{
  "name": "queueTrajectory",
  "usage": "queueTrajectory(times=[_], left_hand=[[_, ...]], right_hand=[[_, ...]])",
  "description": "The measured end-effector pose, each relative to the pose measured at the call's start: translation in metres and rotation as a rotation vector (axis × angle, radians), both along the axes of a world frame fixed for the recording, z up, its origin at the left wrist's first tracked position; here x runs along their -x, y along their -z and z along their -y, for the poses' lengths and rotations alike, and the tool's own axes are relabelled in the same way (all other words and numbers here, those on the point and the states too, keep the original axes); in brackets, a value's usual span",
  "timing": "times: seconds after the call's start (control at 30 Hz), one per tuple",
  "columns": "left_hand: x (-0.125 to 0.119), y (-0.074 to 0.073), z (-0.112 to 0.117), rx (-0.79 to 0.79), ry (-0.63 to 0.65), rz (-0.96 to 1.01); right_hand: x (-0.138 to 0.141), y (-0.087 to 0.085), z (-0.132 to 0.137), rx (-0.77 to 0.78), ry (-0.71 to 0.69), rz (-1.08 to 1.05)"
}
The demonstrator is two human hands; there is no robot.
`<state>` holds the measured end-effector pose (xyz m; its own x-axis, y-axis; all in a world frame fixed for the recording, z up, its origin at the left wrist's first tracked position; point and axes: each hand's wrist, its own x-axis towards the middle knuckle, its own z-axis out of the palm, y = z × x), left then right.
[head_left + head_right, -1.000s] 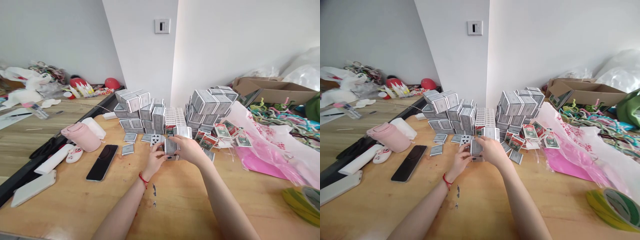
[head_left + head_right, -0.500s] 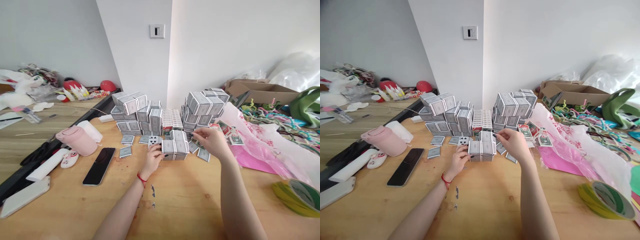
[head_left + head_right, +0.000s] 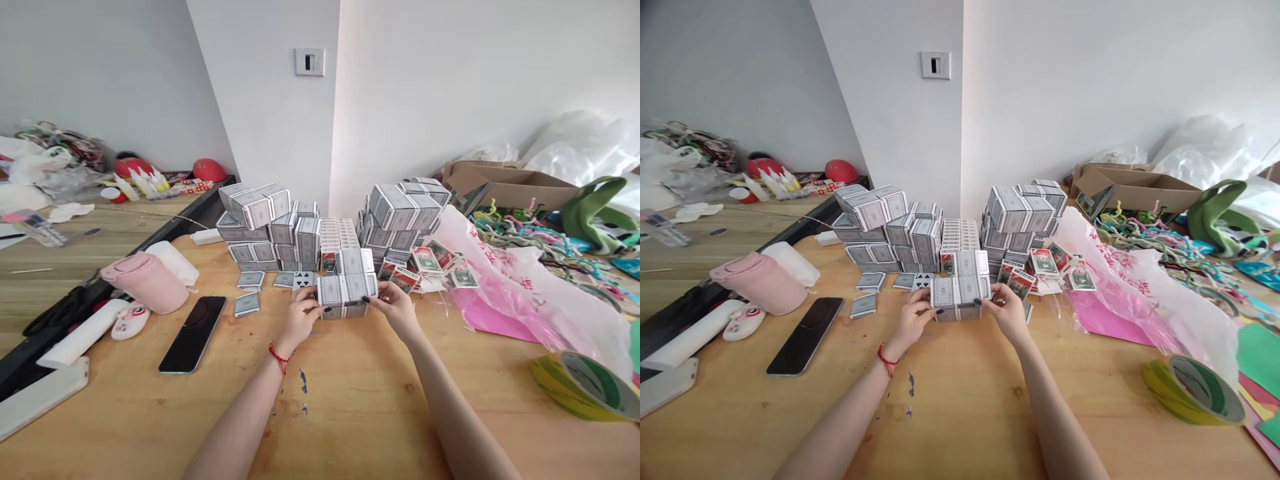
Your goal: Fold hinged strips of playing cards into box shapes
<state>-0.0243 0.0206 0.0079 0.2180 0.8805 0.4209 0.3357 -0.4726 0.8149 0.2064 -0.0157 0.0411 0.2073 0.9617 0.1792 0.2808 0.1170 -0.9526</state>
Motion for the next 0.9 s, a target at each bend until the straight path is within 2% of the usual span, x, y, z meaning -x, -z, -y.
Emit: queueTrajectory(times=[0.13,0.2,0.47,0.67,0.9], left_hand=[[0.0,0.0,0.0,-0.007,0.002,0.0],[-0.001,0.0,0.001,-0.012,0.005,-0.004],[-0.002,-0.002,0.004,-0.04,-0.009,-0.03],[-0.002,-0.005,0.005,-0.067,-0.021,-0.029],[-0.007,-0.008,0.009,0.107,0.05,0.145]], right_hand=[[0.005,0.007,0.003,0.032,-0.134,-0.246],[0.008,0.012,0.005,0.046,-0.147,-0.293],[0.013,0.019,0.012,-0.038,-0.074,-0.234],[0.012,0.022,0.012,-0.027,-0.059,-0.167],[0.01,0.032,0.01,-0.036,-0.036,-0.145]])
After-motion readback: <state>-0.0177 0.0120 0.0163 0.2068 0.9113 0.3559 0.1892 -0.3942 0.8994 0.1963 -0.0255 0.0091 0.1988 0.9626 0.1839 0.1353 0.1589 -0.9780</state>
